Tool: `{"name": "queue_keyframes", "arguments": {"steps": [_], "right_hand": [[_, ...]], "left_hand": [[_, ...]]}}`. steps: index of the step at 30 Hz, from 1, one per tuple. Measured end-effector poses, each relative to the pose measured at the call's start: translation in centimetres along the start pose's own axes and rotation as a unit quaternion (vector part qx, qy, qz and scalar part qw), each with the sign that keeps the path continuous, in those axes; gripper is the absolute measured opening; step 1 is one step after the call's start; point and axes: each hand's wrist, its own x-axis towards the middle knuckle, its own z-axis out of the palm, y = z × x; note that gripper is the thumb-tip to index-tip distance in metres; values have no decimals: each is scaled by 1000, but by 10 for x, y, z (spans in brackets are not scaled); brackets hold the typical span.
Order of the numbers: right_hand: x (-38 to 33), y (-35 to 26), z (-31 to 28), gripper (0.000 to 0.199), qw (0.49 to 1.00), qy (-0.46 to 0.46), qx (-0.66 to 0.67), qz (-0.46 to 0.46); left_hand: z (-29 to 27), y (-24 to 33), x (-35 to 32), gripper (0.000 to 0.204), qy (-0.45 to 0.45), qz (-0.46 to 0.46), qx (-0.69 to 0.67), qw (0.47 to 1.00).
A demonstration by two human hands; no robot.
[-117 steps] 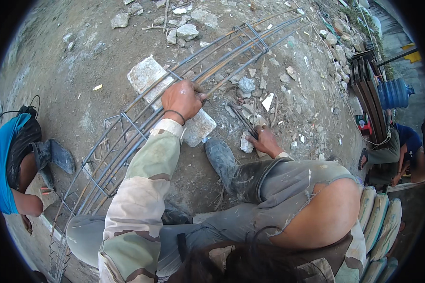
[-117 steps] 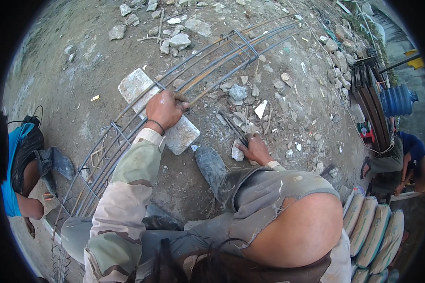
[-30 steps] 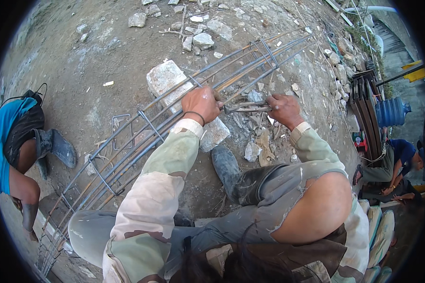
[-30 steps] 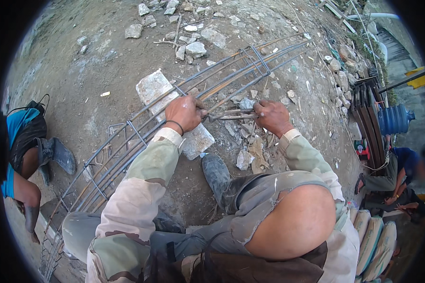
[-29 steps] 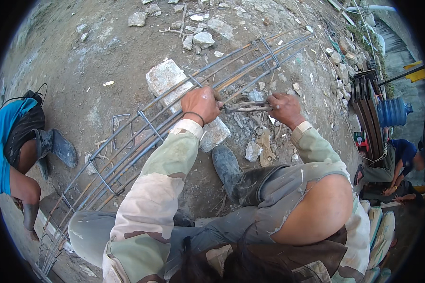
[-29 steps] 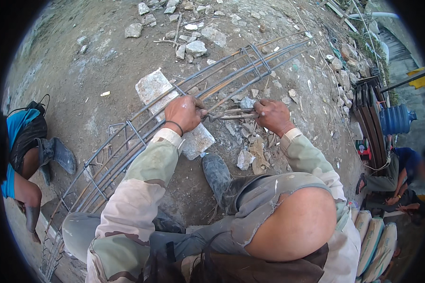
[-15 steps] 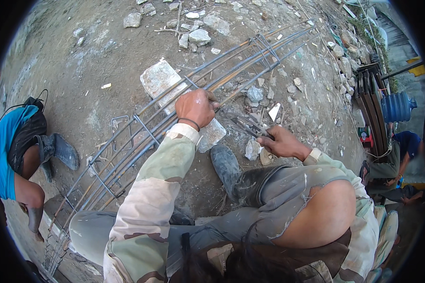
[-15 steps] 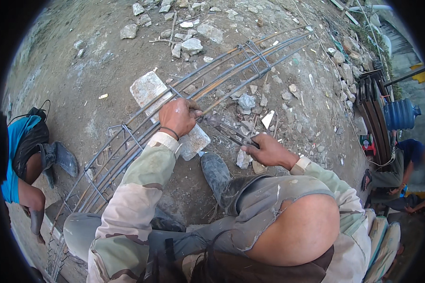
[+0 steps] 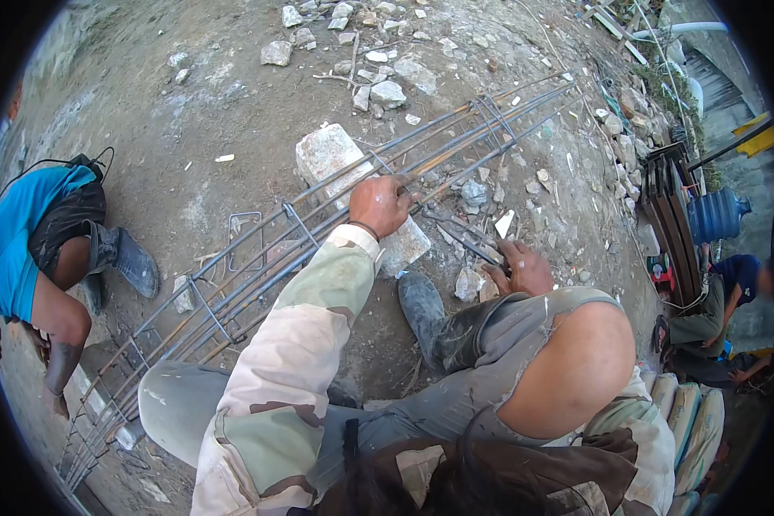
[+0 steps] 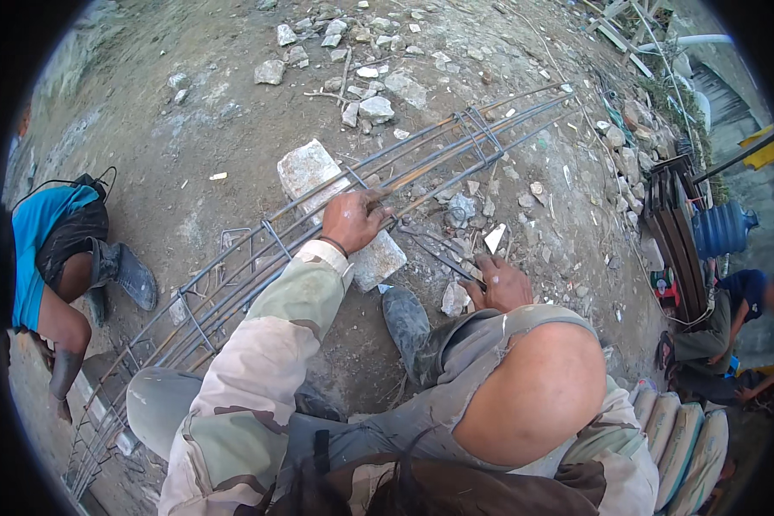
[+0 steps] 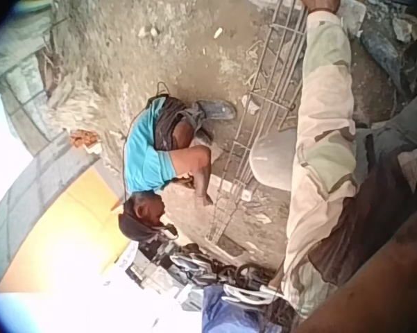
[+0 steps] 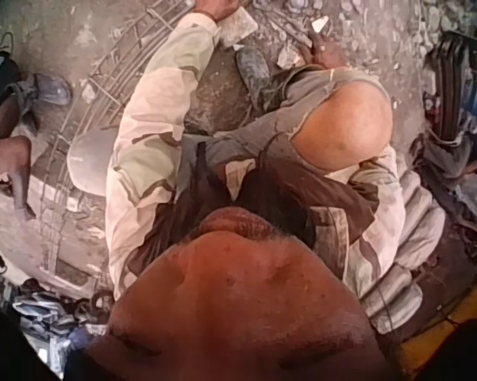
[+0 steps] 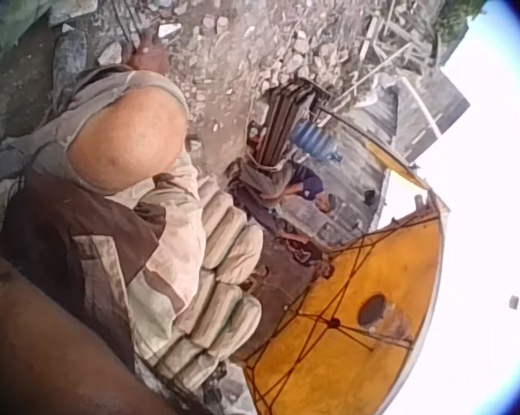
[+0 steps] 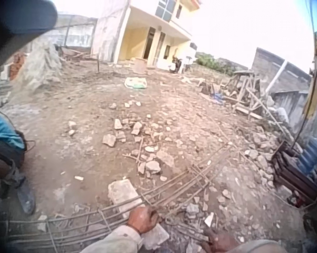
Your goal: The person constructs a rebar column by wrapping tie wire around intersecting rebar rods and tightening the wire using pliers and by hand.
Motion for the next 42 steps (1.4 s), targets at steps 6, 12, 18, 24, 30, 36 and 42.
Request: {"name": "queue_keyframes", "arguments": {"steps": [6, 12, 18, 24, 30, 36, 42], "right_hand": [[-20, 11, 31, 54, 978, 182, -96, 31], [-18, 11, 44, 54, 971, 221, -94, 12], [-14, 18, 37, 53, 963, 242, -115, -29], [-10, 18, 35, 37, 972, 188, -134, -47], [31, 49, -12, 50, 819, -257, 463, 221], [32, 23, -29, 42, 995, -64, -65, -34], [23, 40, -41, 57, 899, 144, -335, -244]], "left_hand": [[-34, -7, 4, 99, 133, 29, 46, 990], [-19, 14, 7, 165, -124, -24, 277, 952], [-7, 14, 15, 164, -92, 9, 255, 962], [-5, 9, 11, 167, -89, -8, 254, 963], [-3, 9, 20, 172, -103, -1, 250, 963], [-11, 2, 15, 176, -115, -5, 252, 961], [-10, 9, 12, 169, -122, -10, 230, 965]]}}
